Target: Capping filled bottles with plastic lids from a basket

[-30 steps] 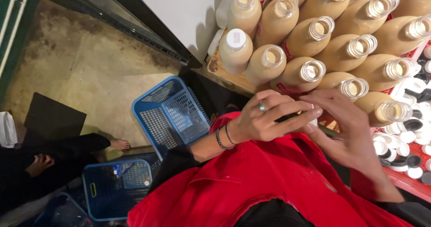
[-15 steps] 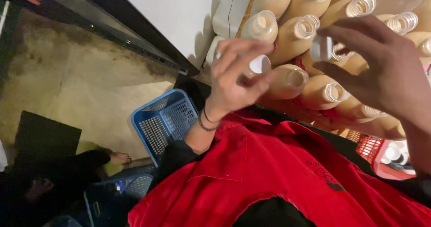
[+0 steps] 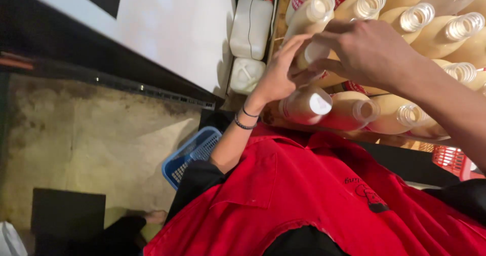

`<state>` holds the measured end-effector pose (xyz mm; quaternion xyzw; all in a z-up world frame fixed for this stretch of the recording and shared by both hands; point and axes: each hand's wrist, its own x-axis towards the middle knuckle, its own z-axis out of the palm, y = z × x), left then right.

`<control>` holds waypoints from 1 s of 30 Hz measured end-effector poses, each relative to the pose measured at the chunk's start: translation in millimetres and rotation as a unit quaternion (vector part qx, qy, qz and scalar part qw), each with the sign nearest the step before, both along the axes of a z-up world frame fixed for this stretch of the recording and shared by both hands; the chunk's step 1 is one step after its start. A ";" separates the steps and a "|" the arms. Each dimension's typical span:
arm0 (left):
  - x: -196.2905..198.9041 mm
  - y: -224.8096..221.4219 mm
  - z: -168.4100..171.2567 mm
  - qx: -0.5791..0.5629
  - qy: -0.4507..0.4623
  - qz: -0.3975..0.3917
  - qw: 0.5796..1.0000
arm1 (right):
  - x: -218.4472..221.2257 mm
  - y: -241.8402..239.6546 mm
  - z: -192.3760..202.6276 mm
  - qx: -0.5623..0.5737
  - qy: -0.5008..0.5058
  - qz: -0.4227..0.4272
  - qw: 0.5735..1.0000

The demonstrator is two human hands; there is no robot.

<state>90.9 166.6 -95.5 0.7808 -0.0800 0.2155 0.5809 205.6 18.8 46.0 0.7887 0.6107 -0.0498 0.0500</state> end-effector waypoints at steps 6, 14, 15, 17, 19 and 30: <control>3.4 -0.7 -10.7 -0.076 -0.012 -0.031 0.997 | 18.2 2.8 5.1 -0.055 -0.044 0.135 0.988; 3.5 4.1 -23.8 -0.027 -0.045 -0.035 0.998 | 2.5 11.7 -1.1 -0.132 -0.147 0.025 0.980; 4.5 3.7 -30.6 -0.015 -0.055 -0.037 0.998 | -0.2 11.0 7.8 -0.111 -0.130 0.068 0.983; 1.8 4.3 -16.4 -0.033 -0.040 -0.043 0.998 | 2.6 12.4 -2.7 -0.173 -0.138 0.113 0.969; 6.9 4.6 -11.7 -0.047 -0.032 -0.052 0.997 | 6.5 13.5 -4.9 -0.231 -0.150 0.153 0.949; 5.9 -1.9 -34.8 -0.008 -0.003 0.007 1.000 | 32.7 -1.5 -44.4 -0.021 -0.208 0.270 0.940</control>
